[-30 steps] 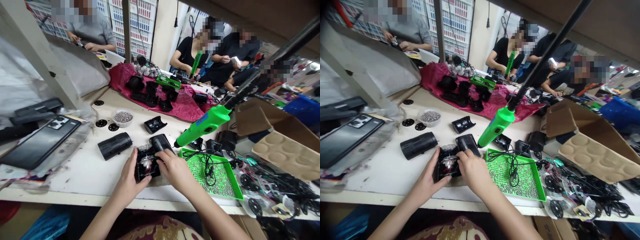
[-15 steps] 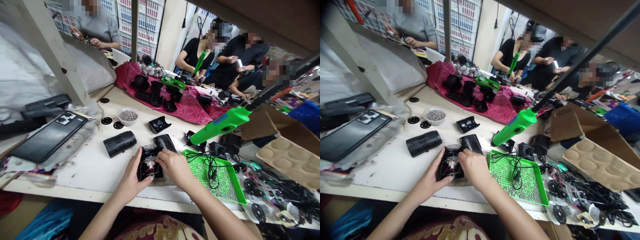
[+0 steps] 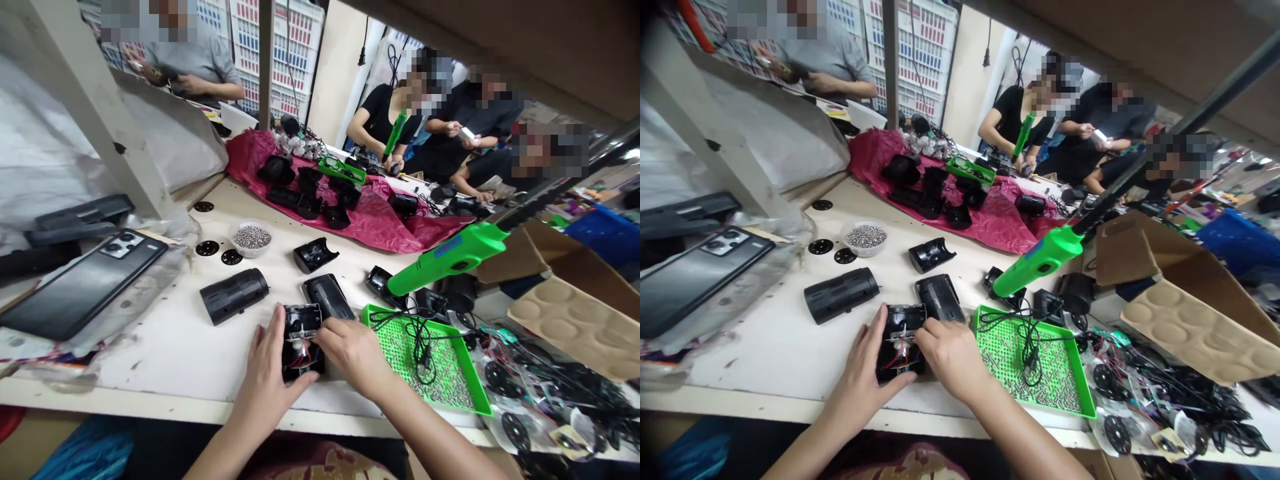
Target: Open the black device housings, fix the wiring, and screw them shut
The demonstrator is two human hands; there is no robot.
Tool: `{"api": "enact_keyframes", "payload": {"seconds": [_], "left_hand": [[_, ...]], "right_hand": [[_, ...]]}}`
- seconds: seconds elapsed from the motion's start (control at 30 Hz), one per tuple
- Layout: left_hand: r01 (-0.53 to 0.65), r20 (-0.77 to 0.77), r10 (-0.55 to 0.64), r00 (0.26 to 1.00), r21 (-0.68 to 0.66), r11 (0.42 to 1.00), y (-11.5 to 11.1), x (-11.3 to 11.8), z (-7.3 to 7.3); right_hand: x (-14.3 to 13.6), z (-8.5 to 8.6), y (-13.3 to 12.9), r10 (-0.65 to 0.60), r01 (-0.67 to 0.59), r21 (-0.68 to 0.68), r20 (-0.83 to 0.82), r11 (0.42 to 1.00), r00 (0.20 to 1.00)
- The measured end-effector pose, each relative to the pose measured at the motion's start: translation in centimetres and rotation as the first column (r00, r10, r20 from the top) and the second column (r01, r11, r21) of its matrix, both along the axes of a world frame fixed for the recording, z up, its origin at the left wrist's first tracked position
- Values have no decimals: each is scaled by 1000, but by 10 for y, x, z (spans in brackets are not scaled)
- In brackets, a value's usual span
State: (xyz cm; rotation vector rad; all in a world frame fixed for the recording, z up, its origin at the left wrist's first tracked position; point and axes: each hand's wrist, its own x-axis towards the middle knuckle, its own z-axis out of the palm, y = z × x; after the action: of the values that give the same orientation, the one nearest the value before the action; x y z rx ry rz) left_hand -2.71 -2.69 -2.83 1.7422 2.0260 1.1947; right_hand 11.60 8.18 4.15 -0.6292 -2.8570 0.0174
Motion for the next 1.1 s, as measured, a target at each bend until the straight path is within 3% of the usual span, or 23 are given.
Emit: {"api": "enact_keyframes", "payload": {"seconds": [0.13, 0.27, 0.57, 0.87, 1.1], "left_hand": [[18, -78, -15, 997, 38, 999, -5, 2, 4], [35, -35, -34, 999, 28, 999, -6, 2, 5], [-15, 112, 19, 994, -34, 999, 8, -1, -7], [70, 184, -43, 982, -138, 988, 9, -7, 1], [32, 113, -20, 993, -103, 994, 12, -7, -4]], "right_hand": [[9, -5, -2, 44, -43, 19, -45, 999, 998], [12, -6, -3, 68, -67, 19, -64, 998, 996], [-10, 4, 10, -63, 64, -91, 17, 994, 998], [2, -10, 3, -85, 72, -177, -63, 982, 994], [5, 8, -1, -141, 135, -142, -37, 981, 989]]}}
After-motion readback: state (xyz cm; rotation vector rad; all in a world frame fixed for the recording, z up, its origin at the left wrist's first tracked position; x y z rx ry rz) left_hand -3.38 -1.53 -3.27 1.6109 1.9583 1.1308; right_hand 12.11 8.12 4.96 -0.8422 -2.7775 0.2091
